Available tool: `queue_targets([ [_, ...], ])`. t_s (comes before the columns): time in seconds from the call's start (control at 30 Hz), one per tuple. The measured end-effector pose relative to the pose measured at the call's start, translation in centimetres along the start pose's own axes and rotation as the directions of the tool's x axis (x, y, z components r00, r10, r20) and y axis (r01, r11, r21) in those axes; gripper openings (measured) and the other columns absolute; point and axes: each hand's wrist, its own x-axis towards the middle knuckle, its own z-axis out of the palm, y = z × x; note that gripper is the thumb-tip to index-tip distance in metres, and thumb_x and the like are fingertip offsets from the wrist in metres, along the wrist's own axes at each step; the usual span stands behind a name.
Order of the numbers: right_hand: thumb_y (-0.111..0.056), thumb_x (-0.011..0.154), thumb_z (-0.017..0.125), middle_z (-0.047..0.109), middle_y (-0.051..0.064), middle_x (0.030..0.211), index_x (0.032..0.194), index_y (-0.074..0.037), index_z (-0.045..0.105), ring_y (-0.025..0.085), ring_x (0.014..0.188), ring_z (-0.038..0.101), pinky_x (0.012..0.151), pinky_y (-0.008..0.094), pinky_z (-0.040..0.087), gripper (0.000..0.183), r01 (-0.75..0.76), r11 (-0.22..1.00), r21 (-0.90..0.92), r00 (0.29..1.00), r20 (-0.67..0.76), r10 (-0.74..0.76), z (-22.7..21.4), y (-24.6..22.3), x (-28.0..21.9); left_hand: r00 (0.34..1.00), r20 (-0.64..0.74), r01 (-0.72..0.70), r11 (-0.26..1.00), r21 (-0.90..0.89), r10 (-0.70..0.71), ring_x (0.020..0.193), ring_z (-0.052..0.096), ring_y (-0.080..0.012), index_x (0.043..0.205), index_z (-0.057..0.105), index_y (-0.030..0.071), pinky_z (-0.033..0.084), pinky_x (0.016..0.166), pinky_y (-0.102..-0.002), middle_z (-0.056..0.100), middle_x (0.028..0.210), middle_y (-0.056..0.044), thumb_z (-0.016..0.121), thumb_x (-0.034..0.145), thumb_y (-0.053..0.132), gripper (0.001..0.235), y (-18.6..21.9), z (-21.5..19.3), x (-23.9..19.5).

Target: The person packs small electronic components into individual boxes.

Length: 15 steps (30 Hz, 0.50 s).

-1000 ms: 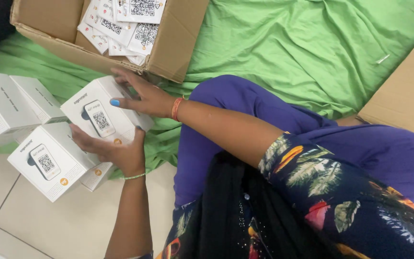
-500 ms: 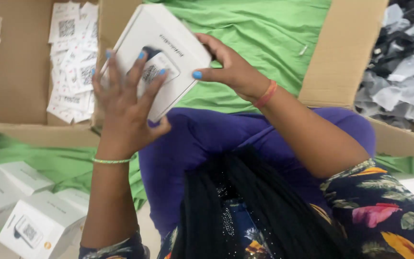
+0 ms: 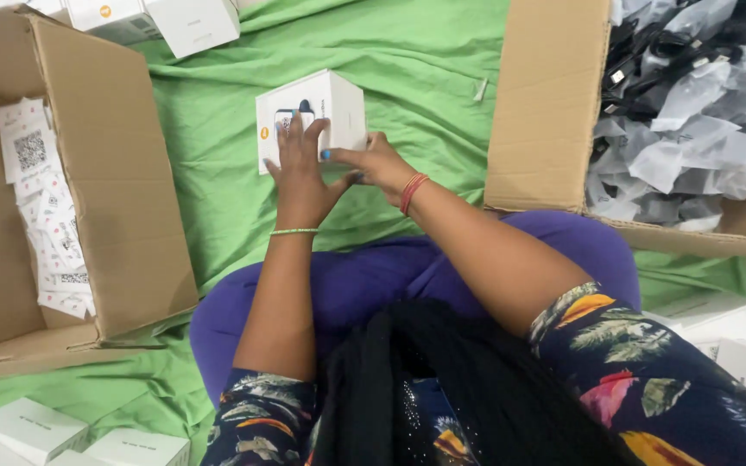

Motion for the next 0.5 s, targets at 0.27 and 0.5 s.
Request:
queue_targets([
  [0.27, -0.043, 0.082, 0.079, 0.054, 0.014, 0.144, 0.147, 0.000, 0.035, 0.025, 0.137, 0.050, 0.106, 0.053, 0.039, 0.089, -0.120, 0.992, 0.045, 0.984, -0.131, 0.125, -0.2, 0.8, 1.1, 0.994, -0.108, -0.001, 0.980, -0.198, -0.021, 0.157, 0.029, -0.0398, 0.154, 0.038, 0.020, 0.013, 0.112, -0.087, 0.044, 0.157, -0.001, 0.078, 0.080, 0.011, 0.084, -4.1, 4.6, 1.3],
  [0.5, -0.027, 0.080, 0.079, 0.039, 0.020, 0.157, 0.162, -0.002, 0.009, 0.036, 0.145, 0.036, 0.111, 0.056, 0.039, 0.111, -0.165, 0.953, 0.253, 0.983, -0.031, 0.178, -2.9, 4.3, 3.8, 0.957, -0.132, 0.213, 0.936, -0.280, -0.258, 0.152, 0.005, -0.0552, 0.154, 0.038, 0.022, 0.022, 0.117, -0.067, 0.007, 0.163, -0.026, 0.095, 0.066, 0.029, 0.105, -7.1, 5.3, 1.9],
])
